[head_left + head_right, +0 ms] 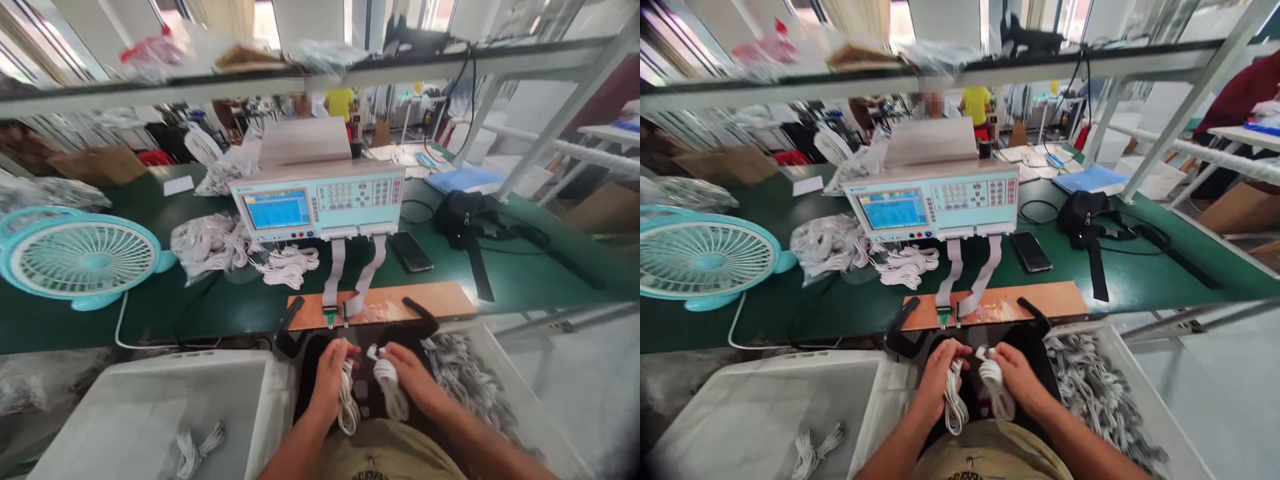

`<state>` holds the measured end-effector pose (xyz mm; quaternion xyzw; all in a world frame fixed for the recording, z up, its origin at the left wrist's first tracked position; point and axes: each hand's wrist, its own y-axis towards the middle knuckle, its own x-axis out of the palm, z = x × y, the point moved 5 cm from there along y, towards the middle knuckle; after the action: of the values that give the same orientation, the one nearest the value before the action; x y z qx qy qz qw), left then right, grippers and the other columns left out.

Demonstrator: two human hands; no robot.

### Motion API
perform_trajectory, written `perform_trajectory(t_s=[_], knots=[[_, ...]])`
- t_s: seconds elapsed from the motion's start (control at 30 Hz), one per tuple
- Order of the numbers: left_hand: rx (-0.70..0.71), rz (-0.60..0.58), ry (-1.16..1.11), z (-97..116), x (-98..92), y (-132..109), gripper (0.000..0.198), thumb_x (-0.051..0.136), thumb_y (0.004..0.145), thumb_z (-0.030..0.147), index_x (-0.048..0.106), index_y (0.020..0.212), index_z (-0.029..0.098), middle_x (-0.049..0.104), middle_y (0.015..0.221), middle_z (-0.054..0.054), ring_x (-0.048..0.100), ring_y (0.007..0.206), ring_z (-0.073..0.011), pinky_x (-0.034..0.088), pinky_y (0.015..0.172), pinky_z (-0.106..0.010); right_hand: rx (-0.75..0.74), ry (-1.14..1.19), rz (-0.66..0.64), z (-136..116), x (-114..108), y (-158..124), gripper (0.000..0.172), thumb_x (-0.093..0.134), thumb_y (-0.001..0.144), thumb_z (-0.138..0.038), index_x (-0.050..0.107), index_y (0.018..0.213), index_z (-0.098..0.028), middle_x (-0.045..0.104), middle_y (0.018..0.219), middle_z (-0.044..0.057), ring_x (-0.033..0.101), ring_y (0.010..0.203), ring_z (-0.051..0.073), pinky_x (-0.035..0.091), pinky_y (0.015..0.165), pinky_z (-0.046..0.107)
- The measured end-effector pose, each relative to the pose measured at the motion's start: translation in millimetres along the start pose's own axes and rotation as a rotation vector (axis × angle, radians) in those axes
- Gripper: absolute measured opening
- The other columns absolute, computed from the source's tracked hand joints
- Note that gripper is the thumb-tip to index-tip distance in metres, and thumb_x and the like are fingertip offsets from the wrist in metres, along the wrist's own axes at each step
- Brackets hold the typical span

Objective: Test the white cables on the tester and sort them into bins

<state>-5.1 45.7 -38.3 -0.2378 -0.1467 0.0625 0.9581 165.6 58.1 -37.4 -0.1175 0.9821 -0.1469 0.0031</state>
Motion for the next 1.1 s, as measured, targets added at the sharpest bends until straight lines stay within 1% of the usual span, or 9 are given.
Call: perform_trajectory(t_s=[0.07,0.13,0.2,0.33,0.47,0.6,0.87,0.97,1.1], knots=[[-0.066,-0.068,-0.128,0.4,1.1,-4.8,0.037,0.051,0.079,0.053,0.057,0.075,0.017,0.056,0.060,0.001,0.037,0.039,-0.0067,0.025,0.035,-0.019,-0.001,-0.280,0.008,8.6,-51.3,-12.3,0.030,0.049,0.081,-0.043,0.050,0.064,-0.019,0.045,0.059,0.000,0.041,0.055,0.014,0.031,0.051,0.027],[-0.066,-0.094,-0.241,3.2,1.9,-6.7,0.031,0.054,0.079,0.047,0.055,0.071,0.017,0.057,0.064,0.001,0.044,0.044,-0.0077,0.030,0.036,-0.018,-0.087,-0.652,0.142,6.8,-92.5,-25.0,0.021,0.056,0.076,-0.035,0.052,0.062,-0.019,0.049,0.062,0.003,0.044,0.058,0.017,0.032,0.055,0.030],[-0.046,-0.115,-0.293,4.3,6.7,-6.9,0.024,0.058,0.078,0.039,0.053,0.071,0.017,0.056,0.066,0.001,0.048,0.049,-0.0082,0.034,0.037,-0.017,-0.191,-0.822,0.213,-2.3,-99.7,-36.5,0.008,0.058,0.075,-0.027,0.057,0.070,-0.020,0.054,0.071,0.006,0.048,0.063,0.019,0.034,0.058,0.033],[-0.032,-0.168,-0.244,-1.0,26.4,-9.3,0.016,0.059,0.078,0.031,0.052,0.075,0.017,0.055,0.066,0.003,0.045,0.048,-0.0062,0.033,0.039,-0.016,-0.326,-0.676,-0.038,-21.6,-25.4,-41.5,0.013,0.045,0.086,-0.021,0.058,0.086,-0.021,0.056,0.082,0.004,0.053,0.076,0.017,0.040,0.067,0.029],[-0.026,-0.174,-0.141,-5.3,34.3,-17.5,0.010,0.057,0.078,0.026,0.053,0.084,0.019,0.053,0.071,0.004,0.049,0.055,-0.0068,0.039,0.050,-0.018,-0.416,-0.604,-0.107,-29.2,35.7,-25.9,0.011,0.047,0.083,-0.015,0.056,0.078,-0.018,0.050,0.075,0.001,0.047,0.071,0.013,0.035,0.061,0.024],[0.030,-0.199,-0.077,-4.2,25.6,-24.9,0.021,0.062,0.071,0.020,0.053,0.090,0.019,0.054,0.078,0.002,0.050,0.071,-0.0096,0.041,0.064,-0.020,-0.332,-0.399,-0.127,-20.7,44.5,-9.2,0.013,0.050,0.080,-0.015,0.050,0.067,-0.017,0.047,0.069,-0.002,0.044,0.065,0.011,0.032,0.058,0.022],[0.148,-0.039,0.171,9.6,-12.9,-0.6,0.024,0.069,0.070,0.034,0.054,0.067,0.015,0.048,0.061,0.005,0.043,0.058,-0.0076,0.037,0.054,-0.018,-0.337,-0.193,-0.036,-27.4,54.8,21.3,0.021,0.045,0.087,-0.031,0.050,0.073,-0.018,0.047,0.069,-0.003,0.042,0.066,0.011,0.035,0.062,0.022],[0.078,-0.093,0.153,13.9,-15.5,7.8,0.026,0.067,0.070,0.040,0.058,0.071,0.015,0.047,0.056,0.005,0.041,0.048,-0.0071,0.035,0.044,-0.019,-0.265,-0.177,0.023,-21.9,59.1,36.4,0.023,0.048,0.084,-0.033,0.049,0.067,-0.017,0.046,0.063,-0.003,0.042,0.061,0.011,0.034,0.058,0.022],[-0.094,-0.203,-0.122,12.5,-15.8,8.5,0.023,0.069,0.069,0.035,0.063,0.078,0.014,0.049,0.057,0.004,0.043,0.047,-0.0066,0.039,0.043,-0.019,-0.188,-0.117,0.046,-16.2,60.0,48.8,0.024,0.051,0.079,-0.035,0.051,0.066,-0.016,0.048,0.061,-0.003,0.042,0.058,0.011,0.034,0.055,0.023]])
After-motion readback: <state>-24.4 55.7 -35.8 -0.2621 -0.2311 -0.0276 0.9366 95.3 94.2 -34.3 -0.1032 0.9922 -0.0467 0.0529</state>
